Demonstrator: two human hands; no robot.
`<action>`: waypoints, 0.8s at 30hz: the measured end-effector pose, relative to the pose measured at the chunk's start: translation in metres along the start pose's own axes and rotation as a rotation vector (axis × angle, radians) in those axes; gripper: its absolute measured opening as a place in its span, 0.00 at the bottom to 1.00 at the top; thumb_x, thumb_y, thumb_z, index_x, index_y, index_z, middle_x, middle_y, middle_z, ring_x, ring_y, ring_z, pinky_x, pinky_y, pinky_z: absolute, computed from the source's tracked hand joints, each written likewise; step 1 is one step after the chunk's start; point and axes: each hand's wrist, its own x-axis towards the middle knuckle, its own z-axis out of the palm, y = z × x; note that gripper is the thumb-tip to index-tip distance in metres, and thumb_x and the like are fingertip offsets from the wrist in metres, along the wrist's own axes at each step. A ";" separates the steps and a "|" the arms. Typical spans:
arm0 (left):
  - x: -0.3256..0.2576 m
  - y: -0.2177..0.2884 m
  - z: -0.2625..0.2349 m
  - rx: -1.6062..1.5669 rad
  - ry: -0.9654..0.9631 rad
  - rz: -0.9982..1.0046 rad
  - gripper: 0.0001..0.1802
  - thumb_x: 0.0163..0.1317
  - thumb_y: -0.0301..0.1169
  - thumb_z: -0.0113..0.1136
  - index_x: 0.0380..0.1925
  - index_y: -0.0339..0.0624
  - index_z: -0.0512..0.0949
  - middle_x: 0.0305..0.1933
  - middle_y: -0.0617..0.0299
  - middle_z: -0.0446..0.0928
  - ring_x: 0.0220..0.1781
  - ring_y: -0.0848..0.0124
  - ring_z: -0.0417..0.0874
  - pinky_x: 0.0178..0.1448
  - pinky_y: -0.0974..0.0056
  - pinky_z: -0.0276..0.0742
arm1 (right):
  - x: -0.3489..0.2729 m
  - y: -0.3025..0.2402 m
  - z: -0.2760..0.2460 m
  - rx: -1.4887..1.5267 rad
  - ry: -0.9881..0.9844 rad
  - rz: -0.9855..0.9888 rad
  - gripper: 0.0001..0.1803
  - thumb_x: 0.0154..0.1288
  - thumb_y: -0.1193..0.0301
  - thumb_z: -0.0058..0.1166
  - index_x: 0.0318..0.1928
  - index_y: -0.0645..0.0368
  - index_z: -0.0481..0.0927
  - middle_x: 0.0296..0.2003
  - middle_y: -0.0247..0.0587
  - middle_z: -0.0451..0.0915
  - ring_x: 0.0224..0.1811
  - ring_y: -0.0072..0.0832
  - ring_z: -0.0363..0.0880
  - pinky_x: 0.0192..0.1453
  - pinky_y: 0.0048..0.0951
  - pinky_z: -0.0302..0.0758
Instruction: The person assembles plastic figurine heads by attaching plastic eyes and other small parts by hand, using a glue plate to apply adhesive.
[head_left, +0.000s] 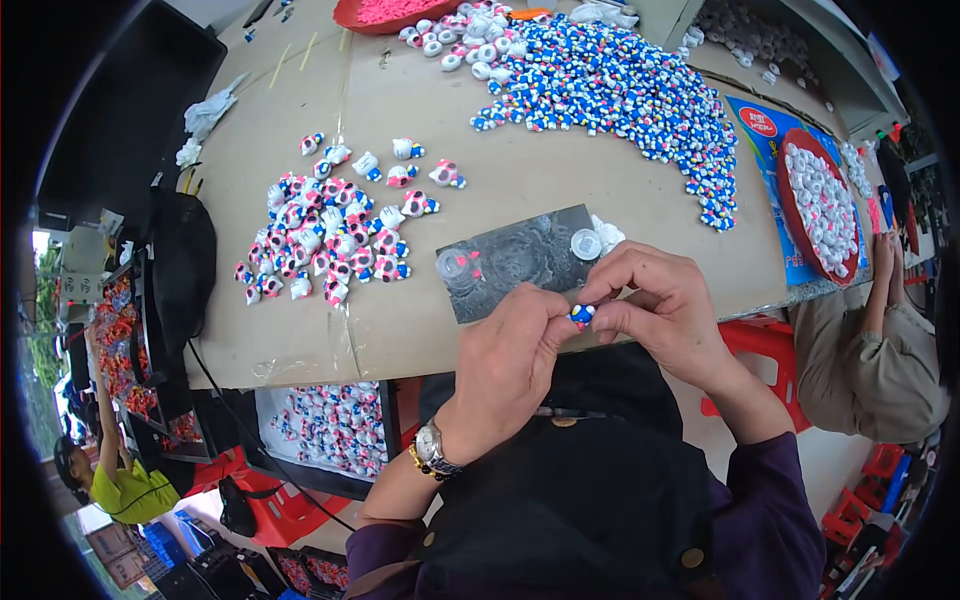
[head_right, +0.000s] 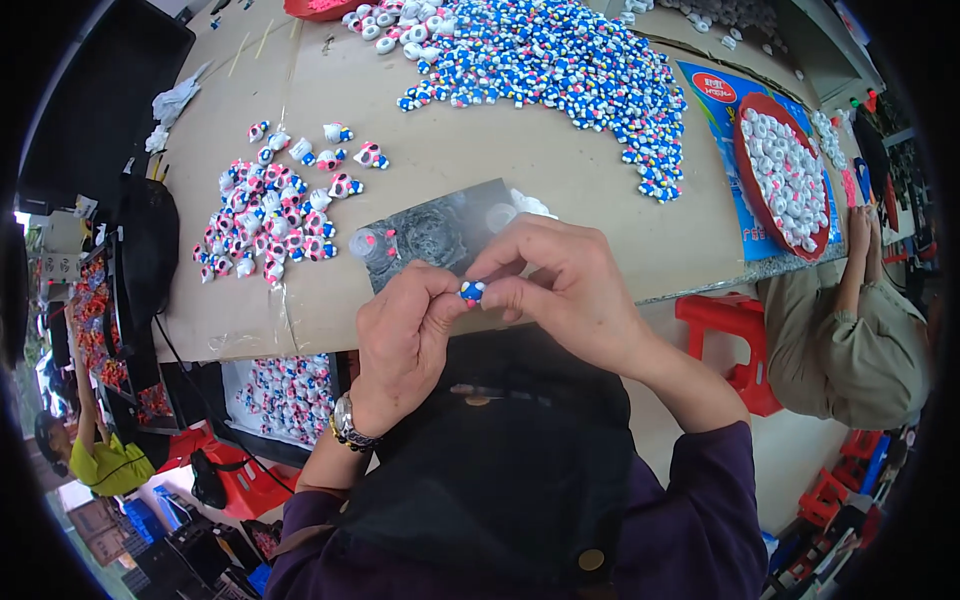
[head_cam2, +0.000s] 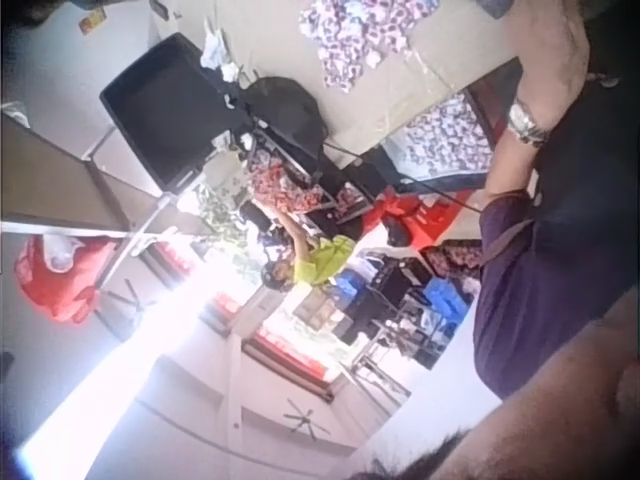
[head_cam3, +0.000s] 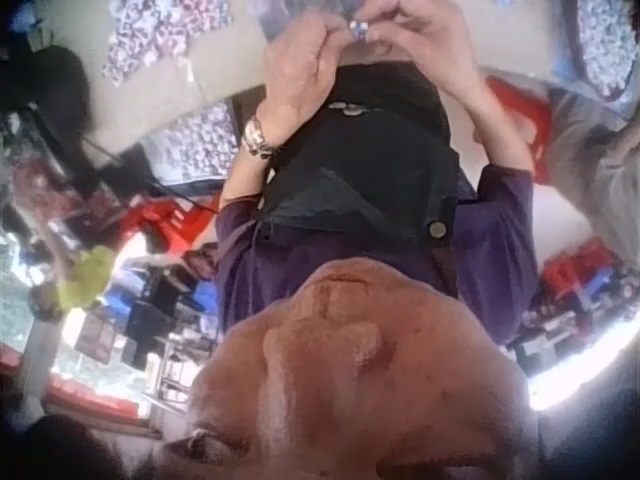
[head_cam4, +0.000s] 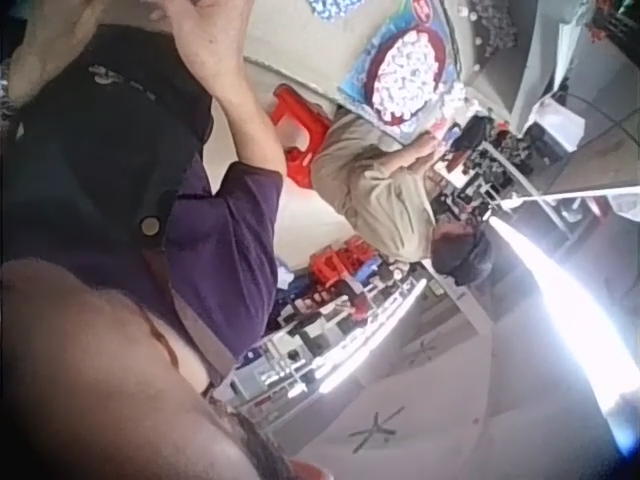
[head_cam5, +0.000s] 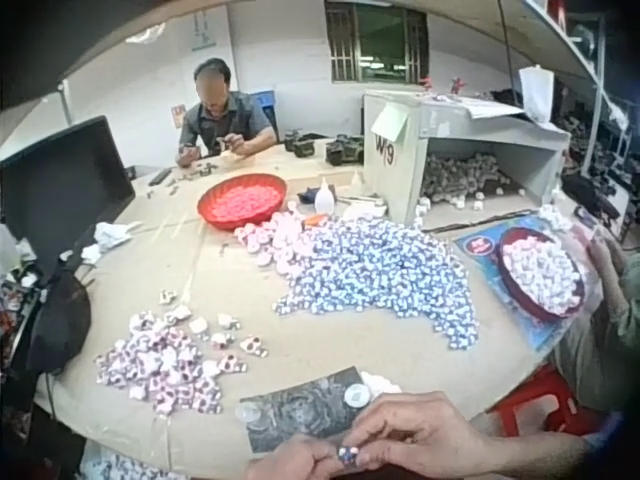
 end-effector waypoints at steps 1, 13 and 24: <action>0.002 0.001 0.000 0.051 -0.004 0.047 0.05 0.61 0.24 0.62 0.33 0.38 0.74 0.27 0.56 0.74 0.26 0.61 0.78 0.27 0.63 0.71 | 0.000 0.000 0.000 -0.004 0.003 0.007 0.07 0.59 0.83 0.59 0.39 0.65 0.82 0.38 0.37 0.79 0.35 0.21 0.81 0.34 0.21 0.81; -0.005 0.003 -0.005 -0.733 -0.035 -0.558 0.12 0.57 0.19 0.62 0.40 0.38 0.73 0.35 0.64 0.77 0.32 0.74 0.76 0.37 0.71 0.71 | 0.007 -0.002 -0.007 -0.043 0.117 -0.009 0.05 0.58 0.83 0.58 0.36 0.65 0.82 0.30 0.34 0.81 0.33 0.18 0.80 0.33 0.19 0.78; -0.018 -0.011 -0.005 -1.476 -0.038 -0.768 0.17 0.64 0.23 0.56 0.53 0.34 0.70 0.54 0.54 0.75 0.54 0.60 0.79 0.59 0.63 0.74 | 0.042 0.030 -0.019 -0.941 0.112 -0.519 0.09 0.50 0.89 0.54 0.31 0.66 0.79 0.28 0.43 0.77 0.29 0.37 0.80 0.31 0.32 0.76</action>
